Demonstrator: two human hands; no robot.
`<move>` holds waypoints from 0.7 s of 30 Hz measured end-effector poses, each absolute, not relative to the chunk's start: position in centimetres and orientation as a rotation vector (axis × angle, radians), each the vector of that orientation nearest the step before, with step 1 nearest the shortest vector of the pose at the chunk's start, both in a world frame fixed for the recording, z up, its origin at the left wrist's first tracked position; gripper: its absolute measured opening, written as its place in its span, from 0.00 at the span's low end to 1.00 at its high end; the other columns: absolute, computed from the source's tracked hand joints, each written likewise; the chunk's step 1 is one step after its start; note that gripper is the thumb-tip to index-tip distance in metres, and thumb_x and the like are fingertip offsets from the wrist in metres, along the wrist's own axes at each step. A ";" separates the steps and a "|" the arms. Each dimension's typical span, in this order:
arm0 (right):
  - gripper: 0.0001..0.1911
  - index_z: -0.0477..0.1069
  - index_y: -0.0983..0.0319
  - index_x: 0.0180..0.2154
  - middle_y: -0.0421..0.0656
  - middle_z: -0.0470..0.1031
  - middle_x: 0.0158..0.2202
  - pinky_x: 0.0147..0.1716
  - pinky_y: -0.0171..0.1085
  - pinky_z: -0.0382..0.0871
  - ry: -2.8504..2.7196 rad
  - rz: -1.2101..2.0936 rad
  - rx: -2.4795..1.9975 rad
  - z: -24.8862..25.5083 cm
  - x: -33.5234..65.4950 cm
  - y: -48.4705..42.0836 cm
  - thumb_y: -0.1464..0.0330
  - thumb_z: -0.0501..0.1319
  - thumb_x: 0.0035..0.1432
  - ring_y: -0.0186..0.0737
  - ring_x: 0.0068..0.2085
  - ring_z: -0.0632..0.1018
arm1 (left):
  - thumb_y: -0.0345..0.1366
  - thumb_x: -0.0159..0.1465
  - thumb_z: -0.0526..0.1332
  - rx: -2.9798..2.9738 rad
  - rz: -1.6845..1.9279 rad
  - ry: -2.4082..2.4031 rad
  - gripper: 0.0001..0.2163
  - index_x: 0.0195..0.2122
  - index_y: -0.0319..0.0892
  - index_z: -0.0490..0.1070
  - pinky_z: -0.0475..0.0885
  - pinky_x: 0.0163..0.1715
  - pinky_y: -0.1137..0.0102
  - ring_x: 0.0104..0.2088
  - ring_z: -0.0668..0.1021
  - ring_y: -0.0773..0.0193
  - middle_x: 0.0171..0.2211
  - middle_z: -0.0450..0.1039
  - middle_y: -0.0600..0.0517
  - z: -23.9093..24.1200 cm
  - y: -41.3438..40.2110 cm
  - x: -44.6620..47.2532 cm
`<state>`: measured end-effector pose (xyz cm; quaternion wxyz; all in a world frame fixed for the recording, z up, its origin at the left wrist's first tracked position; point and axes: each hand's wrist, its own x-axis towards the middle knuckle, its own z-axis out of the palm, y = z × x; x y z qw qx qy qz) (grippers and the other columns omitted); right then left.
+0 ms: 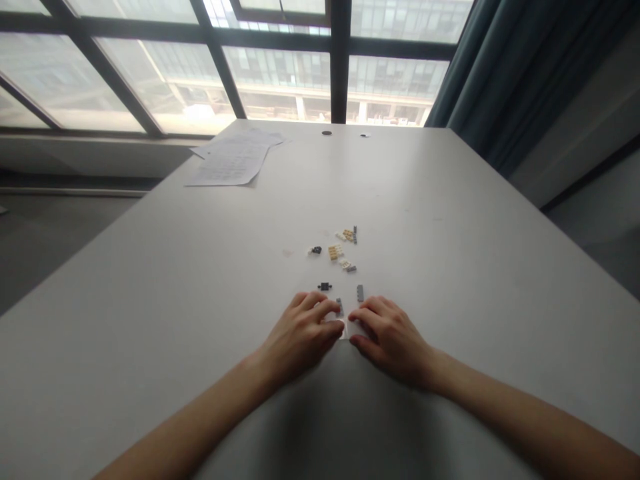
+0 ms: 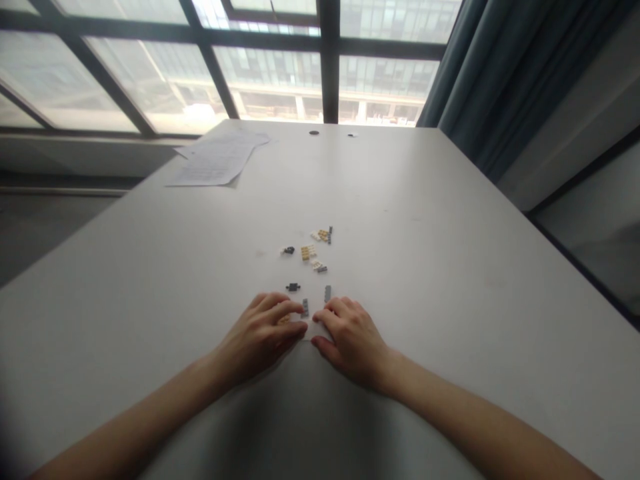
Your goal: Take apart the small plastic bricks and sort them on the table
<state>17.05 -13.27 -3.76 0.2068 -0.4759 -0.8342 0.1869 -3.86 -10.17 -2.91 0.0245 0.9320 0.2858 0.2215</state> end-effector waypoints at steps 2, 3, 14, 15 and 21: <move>0.12 0.71 0.60 0.45 0.46 0.72 0.40 0.47 0.46 0.65 -2.311 0.528 -1.322 -3.8 17.0 -13.3 0.66 0.62 0.58 0.46 0.44 0.71 | 0.33 0.65 0.59 2.881 0.693 0.882 0.05 0.35 0.47 0.75 0.63 0.43 0.65 0.42 0.71 0.60 0.41 0.75 0.52 -3.0 -10.1 -3.9; 0.14 0.70 0.60 0.46 0.46 0.72 0.40 0.47 0.46 0.65 -2.297 0.537 -1.318 -3.9 17.1 -13.4 0.66 0.62 0.58 0.46 0.44 0.71 | 0.33 0.65 0.59 2.881 0.704 0.878 0.05 0.36 0.46 0.75 0.63 0.43 0.65 0.42 0.71 0.61 0.41 0.75 0.51 -3.0 -10.1 -4.0; 0.16 0.70 0.60 0.48 0.44 0.71 0.44 0.41 0.38 0.69 -2.095 0.640 -1.478 -3.3 19.1 -10.7 0.69 0.63 0.56 0.39 0.39 0.74 | 0.35 0.63 0.61 2.776 0.502 1.068 0.07 0.42 0.47 0.75 0.65 0.44 0.61 0.43 0.71 0.58 0.41 0.74 0.50 -1.7 -7.1 -4.3; 0.17 0.70 0.60 0.49 0.45 0.71 0.44 0.41 0.38 0.68 -2.105 0.619 -1.488 -3.4 19.1 -10.4 0.69 0.63 0.56 0.39 0.39 0.74 | 0.37 0.62 0.62 2.774 0.470 1.082 0.07 0.41 0.47 0.76 0.65 0.43 0.61 0.42 0.71 0.57 0.40 0.74 0.49 -1.7 -7.0 -4.0; 0.15 0.71 0.59 0.48 0.45 0.71 0.43 0.43 0.37 0.67 -2.176 0.520 -1.522 -3.7 18.5 -9.2 0.68 0.61 0.59 0.40 0.41 0.74 | 0.39 0.60 0.65 2.780 0.409 1.123 0.05 0.36 0.46 0.77 0.64 0.42 0.61 0.41 0.71 0.57 0.38 0.73 0.50 -2.2 -6.2 -2.7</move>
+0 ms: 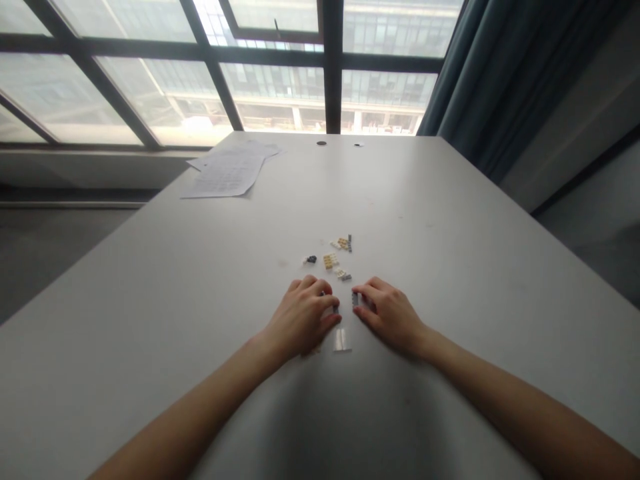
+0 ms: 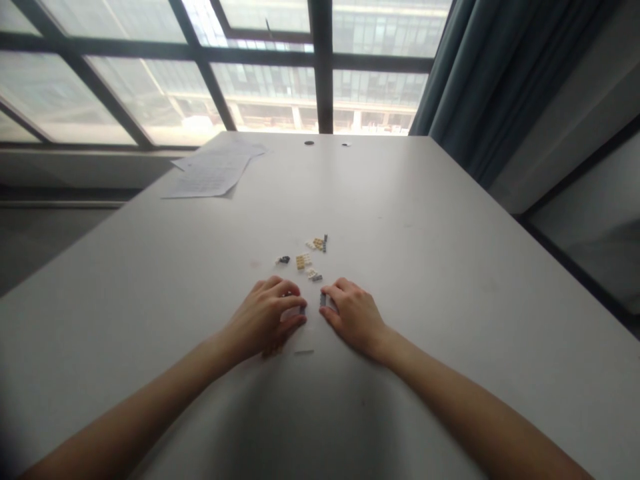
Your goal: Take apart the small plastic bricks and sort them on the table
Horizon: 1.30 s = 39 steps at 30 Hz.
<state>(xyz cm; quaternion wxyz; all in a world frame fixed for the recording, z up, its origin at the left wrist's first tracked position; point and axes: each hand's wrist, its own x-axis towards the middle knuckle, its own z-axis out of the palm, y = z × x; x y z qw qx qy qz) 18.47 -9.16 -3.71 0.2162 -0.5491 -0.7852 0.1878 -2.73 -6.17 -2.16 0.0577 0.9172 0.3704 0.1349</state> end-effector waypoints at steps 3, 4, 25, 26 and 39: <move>0.14 0.71 0.60 0.47 0.44 0.72 0.42 0.42 0.37 0.67 -2.179 0.510 -1.520 -3.8 18.7 -8.9 0.68 0.61 0.58 0.40 0.41 0.74 | 0.39 0.61 0.64 2.817 0.424 1.141 0.05 0.35 0.46 0.78 0.64 0.42 0.60 0.41 0.70 0.56 0.38 0.74 0.50 -2.4 -5.6 -2.6; 0.14 0.72 0.60 0.47 0.44 0.72 0.42 0.42 0.37 0.67 -2.176 0.504 -1.520 -3.8 18.8 -8.8 0.68 0.61 0.58 0.40 0.41 0.74 | 0.38 0.61 0.64 2.839 0.429 1.151 0.04 0.34 0.46 0.78 0.64 0.42 0.60 0.42 0.70 0.56 0.38 0.74 0.49 -2.4 -5.4 -2.5; 0.14 0.72 0.60 0.46 0.44 0.73 0.42 0.42 0.36 0.66 -2.135 0.584 -1.510 -3.7 19.3 -7.7 0.72 0.62 0.56 0.38 0.39 0.74 | 0.39 0.60 0.63 2.581 0.430 1.271 0.06 0.37 0.47 0.78 0.67 0.44 0.63 0.41 0.72 0.58 0.37 0.74 0.50 -2.7 -3.0 -6.3; 0.14 0.72 0.60 0.45 0.44 0.74 0.42 0.42 0.36 0.66 -2.122 0.601 -1.492 -3.7 19.2 -7.7 0.73 0.62 0.56 0.38 0.38 0.74 | 0.38 0.61 0.63 2.574 0.436 1.271 0.06 0.37 0.47 0.78 0.67 0.44 0.63 0.41 0.72 0.58 0.37 0.74 0.50 -2.9 -2.9 -6.2; 0.10 0.71 0.60 0.38 0.36 0.72 0.29 0.30 0.32 0.63 -1.932 0.748 -1.483 -3.4 19.6 -7.7 0.74 0.64 0.51 0.31 0.26 0.69 | 0.37 0.61 0.61 2.494 0.596 1.267 0.06 0.38 0.46 0.77 0.67 0.46 0.62 0.42 0.72 0.58 0.39 0.74 0.51 -4.2 -2.4 -6.5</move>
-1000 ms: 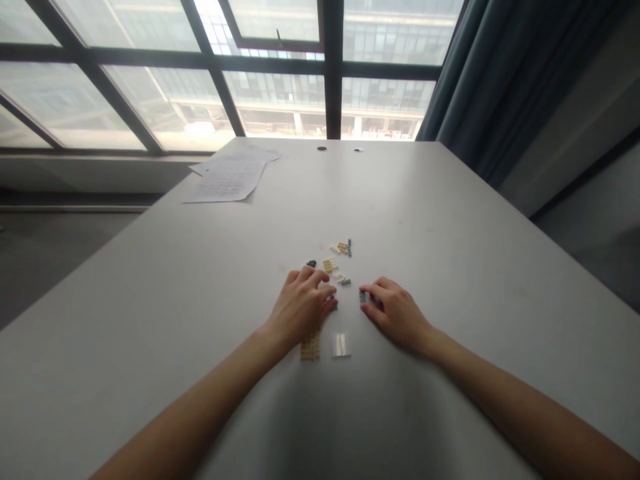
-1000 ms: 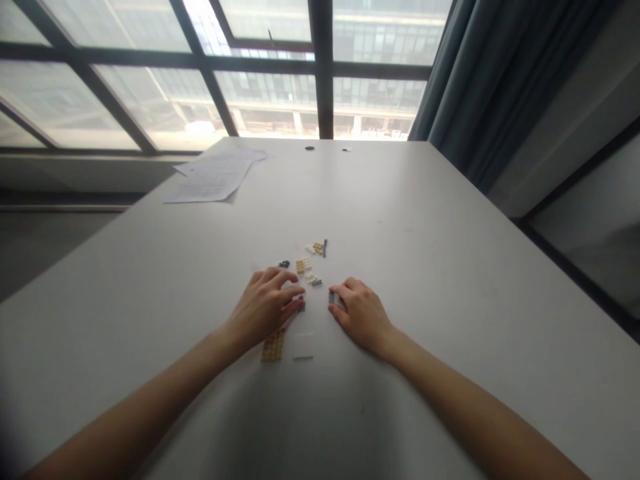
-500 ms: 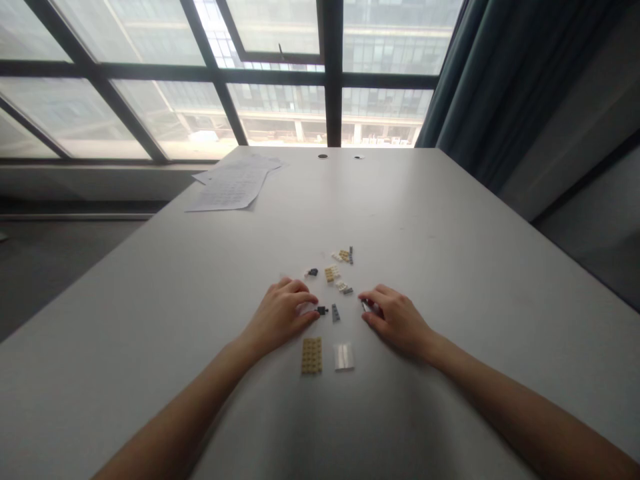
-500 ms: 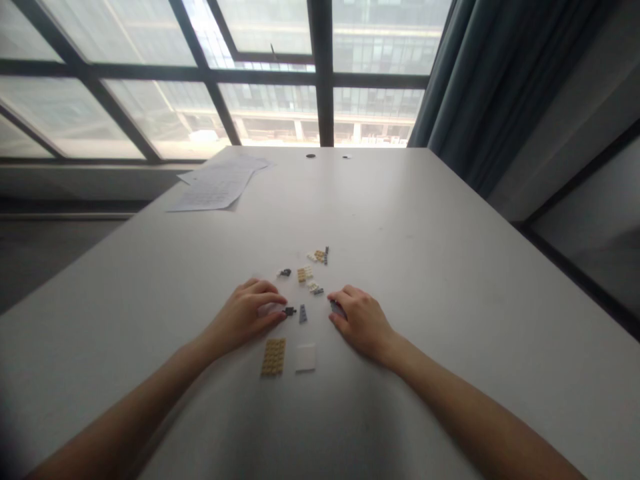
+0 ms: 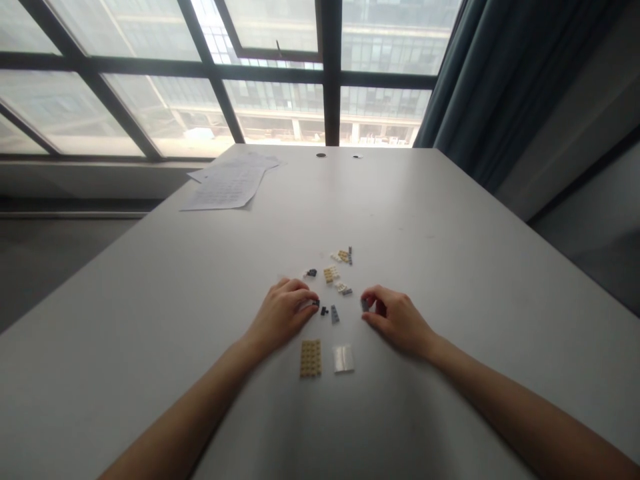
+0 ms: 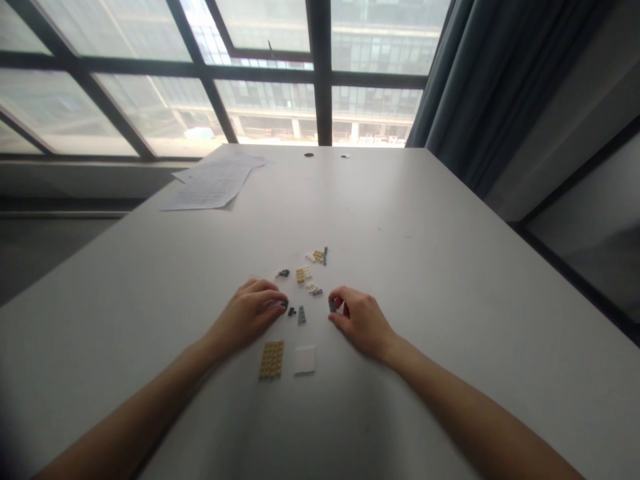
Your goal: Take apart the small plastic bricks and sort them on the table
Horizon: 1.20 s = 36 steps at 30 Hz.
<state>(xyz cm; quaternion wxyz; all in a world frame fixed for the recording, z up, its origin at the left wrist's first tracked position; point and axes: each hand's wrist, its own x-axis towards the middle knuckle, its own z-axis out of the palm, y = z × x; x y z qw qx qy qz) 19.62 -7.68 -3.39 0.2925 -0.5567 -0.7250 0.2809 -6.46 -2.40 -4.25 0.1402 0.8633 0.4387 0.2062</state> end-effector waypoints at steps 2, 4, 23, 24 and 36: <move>0.10 0.70 0.60 0.37 0.35 0.72 0.27 0.30 0.32 0.63 -1.905 0.766 -1.500 -3.4 19.6 -7.7 0.75 0.63 0.50 0.31 0.26 0.69 | 0.37 0.61 0.62 2.472 0.632 1.269 0.07 0.39 0.46 0.76 0.68 0.46 0.60 0.43 0.72 0.57 0.39 0.74 0.50 -4.2 -2.6 -6.4; 0.11 0.70 0.61 0.37 0.36 0.72 0.27 0.29 0.32 0.63 -1.861 0.803 -1.506 -3.2 19.5 -7.8 0.75 0.63 0.49 0.31 0.26 0.69 | 0.36 0.60 0.63 2.473 0.710 1.243 0.09 0.42 0.44 0.75 0.68 0.47 0.60 0.43 0.72 0.57 0.40 0.74 0.49 -3.8 -3.1 -6.0; 0.06 0.71 0.62 0.38 0.39 0.74 0.27 0.30 0.33 0.68 -1.305 1.387 -1.001 -2.5 16.7 -10.2 0.67 0.60 0.59 0.33 0.29 0.74 | 0.29 0.61 0.64 2.702 1.223 0.675 0.08 0.41 0.43 0.71 0.65 0.36 0.68 0.32 0.72 0.65 0.31 0.75 0.53 -1.7 -6.2 -3.1; 0.06 0.71 0.62 0.37 0.39 0.74 0.27 0.30 0.33 0.68 -1.328 1.343 -1.020 -2.4 16.8 -10.2 0.67 0.60 0.59 0.33 0.29 0.74 | 0.29 0.61 0.64 2.703 1.211 0.687 0.06 0.40 0.42 0.71 0.65 0.36 0.68 0.31 0.72 0.65 0.30 0.75 0.53 -1.7 -6.2 -3.1; 0.09 0.74 0.61 0.34 0.39 0.74 0.26 0.31 0.33 0.66 -1.668 0.781 -1.162 -2.6 17.1 -10.9 0.62 0.64 0.57 0.34 0.28 0.73 | 0.38 0.69 0.53 2.757 1.016 0.708 0.10 0.36 0.40 0.70 0.63 0.32 0.69 0.28 0.68 0.65 0.27 0.69 0.51 -1.4 -6.4 -2.6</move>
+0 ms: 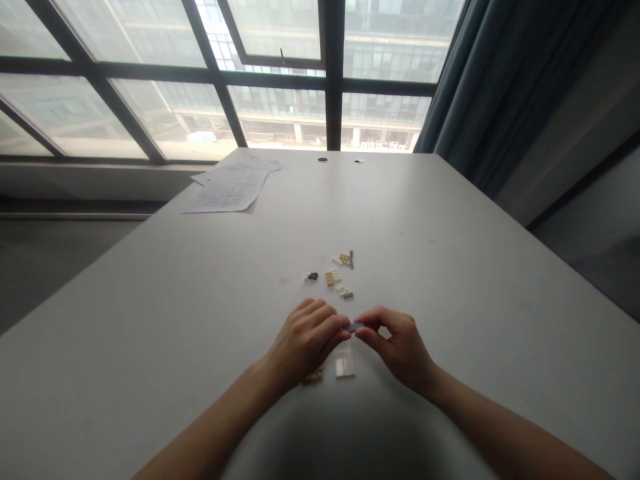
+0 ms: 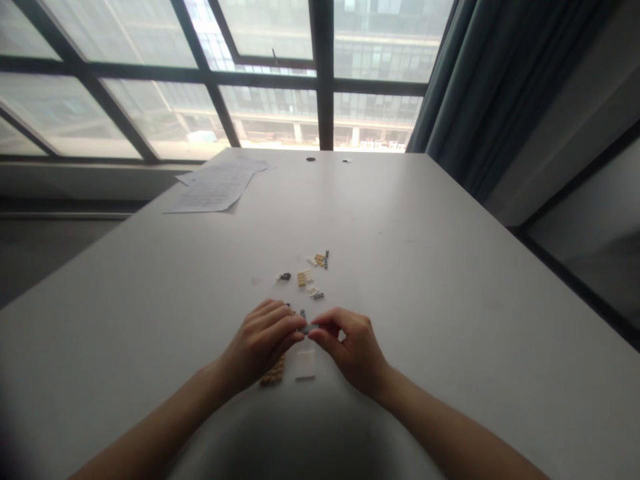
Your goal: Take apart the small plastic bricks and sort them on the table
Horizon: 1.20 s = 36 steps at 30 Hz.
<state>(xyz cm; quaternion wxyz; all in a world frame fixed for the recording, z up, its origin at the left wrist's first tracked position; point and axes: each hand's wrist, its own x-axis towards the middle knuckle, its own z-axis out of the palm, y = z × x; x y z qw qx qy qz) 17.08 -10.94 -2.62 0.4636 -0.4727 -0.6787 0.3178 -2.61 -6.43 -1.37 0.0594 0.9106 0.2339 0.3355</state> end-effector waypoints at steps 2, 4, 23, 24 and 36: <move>0.11 0.74 0.62 0.31 0.39 0.74 0.25 0.30 0.33 0.65 -1.668 0.787 -1.189 -2.6 17.1 -10.9 0.60 0.62 0.58 0.34 0.27 0.72 | 0.39 0.70 0.50 2.747 1.015 0.700 0.12 0.33 0.40 0.69 0.63 0.32 0.69 0.28 0.67 0.65 0.26 0.69 0.51 -1.2 -6.6 -2.6; 0.15 0.73 0.62 0.28 0.39 0.73 0.23 0.29 0.33 0.64 -1.662 0.803 -1.218 -2.5 17.0 -10.9 0.58 0.61 0.60 0.34 0.26 0.71 | 0.38 0.69 0.51 2.726 1.010 0.689 0.12 0.33 0.40 0.69 0.63 0.32 0.68 0.28 0.68 0.65 0.26 0.69 0.51 -1.1 -6.8 -2.6; 0.07 0.70 0.61 0.33 0.37 0.70 0.24 0.29 0.33 0.66 -1.581 0.789 -1.135 -2.5 16.5 -11.0 0.64 0.64 0.56 0.33 0.26 0.70 | 0.36 0.66 0.58 2.588 1.259 0.840 0.06 0.33 0.41 0.70 0.64 0.31 0.69 0.27 0.69 0.66 0.24 0.71 0.52 -0.8 -7.1 -2.3; 0.06 0.69 0.61 0.33 0.36 0.70 0.24 0.30 0.33 0.66 -1.587 0.775 -1.127 -2.6 16.4 -11.1 0.65 0.64 0.55 0.33 0.26 0.70 | 0.36 0.67 0.57 2.572 1.238 0.855 0.08 0.32 0.41 0.70 0.64 0.31 0.69 0.27 0.69 0.65 0.24 0.70 0.52 -0.8 -7.1 -2.2; 0.13 0.69 0.58 0.43 0.38 0.72 0.30 0.31 0.35 0.71 -1.596 0.574 -1.003 -2.8 16.5 -11.5 0.67 0.66 0.56 0.34 0.28 0.73 | 0.38 0.68 0.53 2.177 0.889 0.808 0.14 0.26 0.40 0.66 0.62 0.29 0.72 0.26 0.68 0.67 0.23 0.67 0.54 -0.1 -8.0 -1.6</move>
